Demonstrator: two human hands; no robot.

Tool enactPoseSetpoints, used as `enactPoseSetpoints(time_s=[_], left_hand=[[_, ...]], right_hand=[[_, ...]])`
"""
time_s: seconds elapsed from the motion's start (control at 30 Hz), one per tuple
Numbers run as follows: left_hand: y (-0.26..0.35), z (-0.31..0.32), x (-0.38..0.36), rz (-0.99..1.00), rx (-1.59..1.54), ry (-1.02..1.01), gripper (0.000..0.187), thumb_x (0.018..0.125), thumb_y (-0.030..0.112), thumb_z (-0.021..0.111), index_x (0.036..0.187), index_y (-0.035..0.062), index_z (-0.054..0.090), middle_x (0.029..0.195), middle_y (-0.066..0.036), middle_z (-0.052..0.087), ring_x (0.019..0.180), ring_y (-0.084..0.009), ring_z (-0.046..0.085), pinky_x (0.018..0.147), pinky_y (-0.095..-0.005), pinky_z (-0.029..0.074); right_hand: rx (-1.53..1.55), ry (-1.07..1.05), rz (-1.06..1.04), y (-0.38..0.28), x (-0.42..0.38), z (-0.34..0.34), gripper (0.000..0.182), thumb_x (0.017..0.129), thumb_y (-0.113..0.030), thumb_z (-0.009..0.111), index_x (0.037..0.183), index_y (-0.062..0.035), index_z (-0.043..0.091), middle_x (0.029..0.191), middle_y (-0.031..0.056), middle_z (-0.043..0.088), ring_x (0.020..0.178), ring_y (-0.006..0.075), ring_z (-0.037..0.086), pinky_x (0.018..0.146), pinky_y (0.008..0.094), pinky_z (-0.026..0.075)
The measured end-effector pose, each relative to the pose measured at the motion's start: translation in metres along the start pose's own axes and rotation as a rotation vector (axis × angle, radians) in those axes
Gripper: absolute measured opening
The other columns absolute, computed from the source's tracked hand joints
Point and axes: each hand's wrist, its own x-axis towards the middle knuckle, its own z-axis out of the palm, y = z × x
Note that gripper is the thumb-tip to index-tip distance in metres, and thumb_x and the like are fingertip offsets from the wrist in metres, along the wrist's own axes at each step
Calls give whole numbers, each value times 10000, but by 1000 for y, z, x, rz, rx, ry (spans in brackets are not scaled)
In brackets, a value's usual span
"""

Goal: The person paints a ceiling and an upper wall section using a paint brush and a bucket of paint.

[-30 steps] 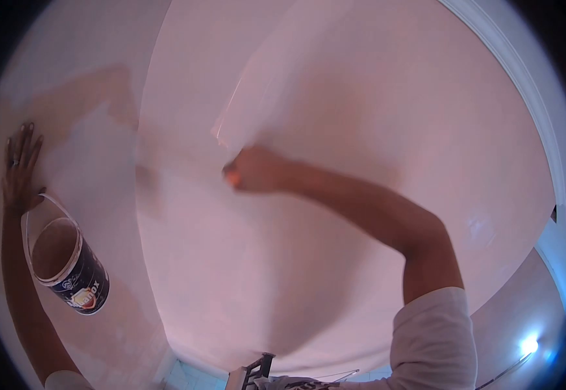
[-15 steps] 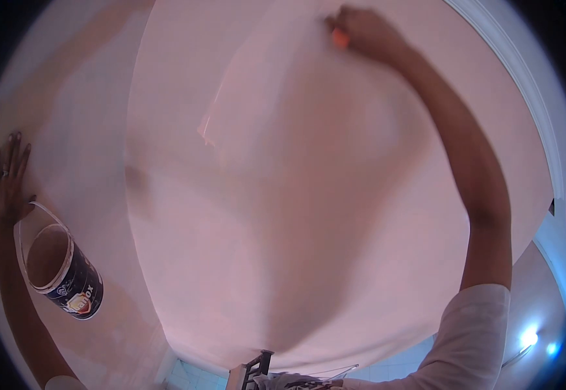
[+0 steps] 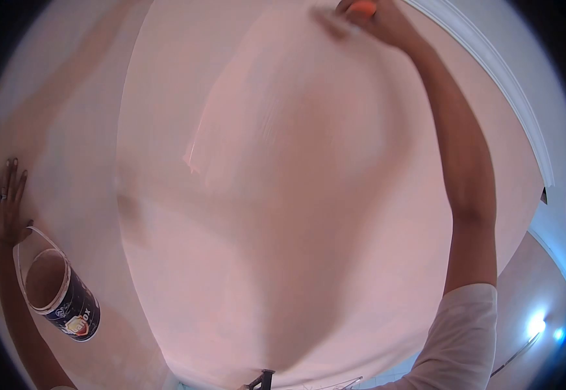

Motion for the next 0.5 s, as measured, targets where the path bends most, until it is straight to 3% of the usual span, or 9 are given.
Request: enactPoseSetpoints(time_s=[0.03, 0.23, 0.37, 0.4, 0.43, 0.5], left_hand=[[0, 0, 0, 2, 2, -1, 1312, 483, 292, 907, 1554, 71, 181, 1643, -152, 96, 1526, -304, 53, 1252, -482, 56], [-1, 5, -1, 17, -9, 31, 1325, 452, 325, 910, 1547, 72, 208, 1643, -153, 101, 1526, -311, 55, 1249, -501, 59], [0, 0, -1, 3, -11, 22, 1325, 449, 338, 913, 1544, 73, 216, 1640, -160, 113, 1525, -313, 55, 1249, -504, 60], [0, 1, -1, 6, -13, 29, 1325, 450, 338, 914, 1544, 73, 215, 1639, -161, 114, 1525, -313, 55, 1249, -504, 59], [1, 2, 0, 9, -14, 37, 1324, 450, 337, 914, 1544, 73, 215, 1639, -162, 114, 1525, -314, 55, 1249, -503, 58], [1, 3, -2, 4, -7, 58, 1323, 454, 332, 916, 1544, 73, 213, 1639, -163, 111, 1525, -315, 57, 1249, -504, 53]], right_hand=[[-159, 56, 112, -6, 10, -21, 200, 951, -193, 589, 1066, -73, 700, 1017, 111, 721, 936, 282, 665, 853, 381, 521], [-357, 118, 18, 39, 48, -29, 186, 933, -168, 601, 1042, -73, 716, 1085, 95, 720, 996, 281, 661, 901, 402, 511], [-392, 6, 211, 25, 39, 3, 205, 958, -132, 566, 1088, -73, 712, 1222, 103, 671, 1135, 291, 608, 987, 413, 475], [-535, 115, -137, 57, 27, 22, 167, 868, -85, 641, 1024, -86, 700, 999, 77, 718, 920, 240, 677, 816, 346, 527], [-363, 106, -233, 57, 12, 27, 179, 879, -93, 627, 1036, -122, 708, 1045, 102, 703, 970, 320, 656, 829, 388, 526], [-175, 87, -165, 2, -24, 19, 210, 871, -88, 616, 1052, -141, 710, 1040, 101, 706, 956, 323, 660, 821, 406, 524]])
